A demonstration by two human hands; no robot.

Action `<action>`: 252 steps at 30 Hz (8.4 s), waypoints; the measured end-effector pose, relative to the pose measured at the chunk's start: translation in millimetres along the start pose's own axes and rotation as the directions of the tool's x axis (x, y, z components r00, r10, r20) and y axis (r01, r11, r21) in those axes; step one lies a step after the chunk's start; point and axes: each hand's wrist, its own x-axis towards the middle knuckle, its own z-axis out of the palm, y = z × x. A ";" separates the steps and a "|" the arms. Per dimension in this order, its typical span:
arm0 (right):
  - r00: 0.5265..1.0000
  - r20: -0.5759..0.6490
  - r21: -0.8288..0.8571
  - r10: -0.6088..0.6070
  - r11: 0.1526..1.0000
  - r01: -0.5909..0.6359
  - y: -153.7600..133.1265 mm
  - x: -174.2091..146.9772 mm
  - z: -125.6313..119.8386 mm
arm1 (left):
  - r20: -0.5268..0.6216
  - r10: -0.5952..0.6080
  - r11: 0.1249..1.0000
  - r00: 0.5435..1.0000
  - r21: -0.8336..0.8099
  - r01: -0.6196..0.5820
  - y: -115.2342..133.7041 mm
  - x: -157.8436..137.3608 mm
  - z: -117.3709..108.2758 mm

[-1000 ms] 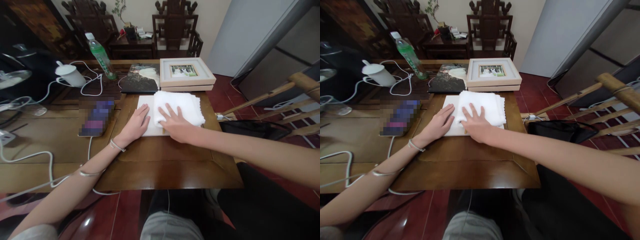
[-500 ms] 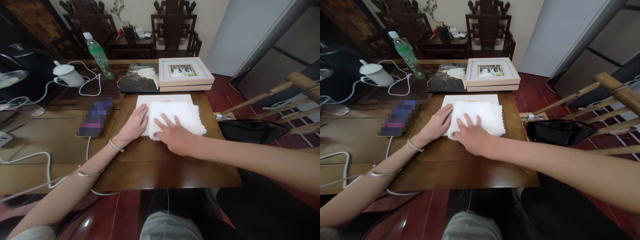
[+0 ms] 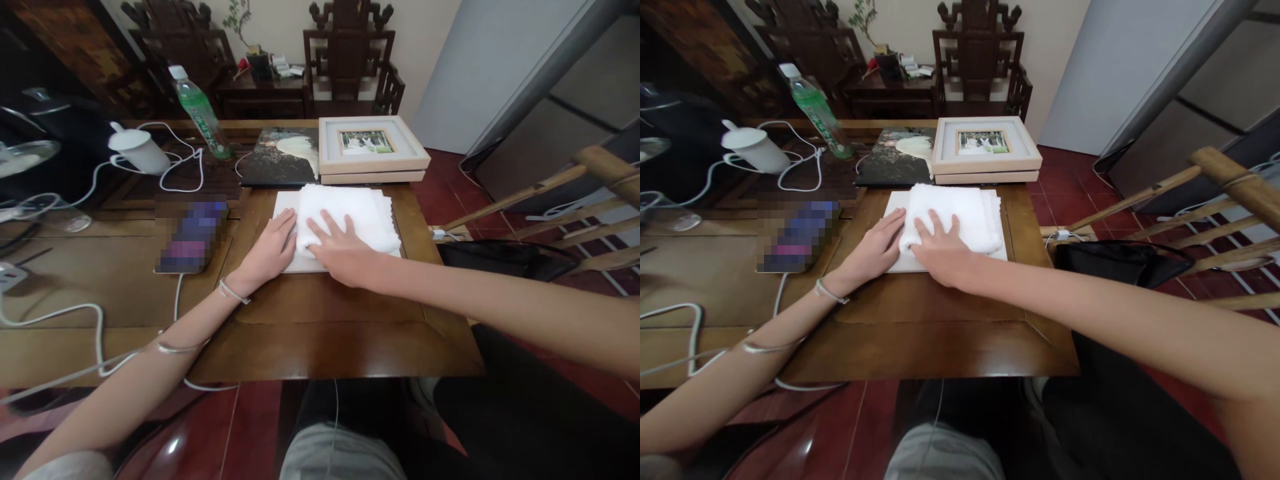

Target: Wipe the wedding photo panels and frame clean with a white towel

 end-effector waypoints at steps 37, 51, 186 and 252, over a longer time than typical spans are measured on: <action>0.991 -0.046 -0.035 -0.127 0.992 0.125 -23.1 -41.8 5.1 | -0.031 -0.031 0.998 0.999 -0.048 0.029 -2.1 -0.2 2.2; 0.989 -0.050 0.076 -0.141 0.987 0.144 2.1 -26.1 -5.5 | -0.007 -0.024 0.999 1.000 -0.042 0.024 -2.3 0.2 0.4; 0.995 -0.082 0.121 0.060 0.991 -0.050 122.1 0.5 -5.5 | -0.046 -0.028 0.999 0.999 0.018 0.028 8.8 -3.5 -6.1; 0.936 -0.284 0.176 -0.206 0.949 0.262 23.5 -80.9 30.5 | -0.019 -0.029 0.998 0.999 0.054 0.030 8.1 -3.5 -6.5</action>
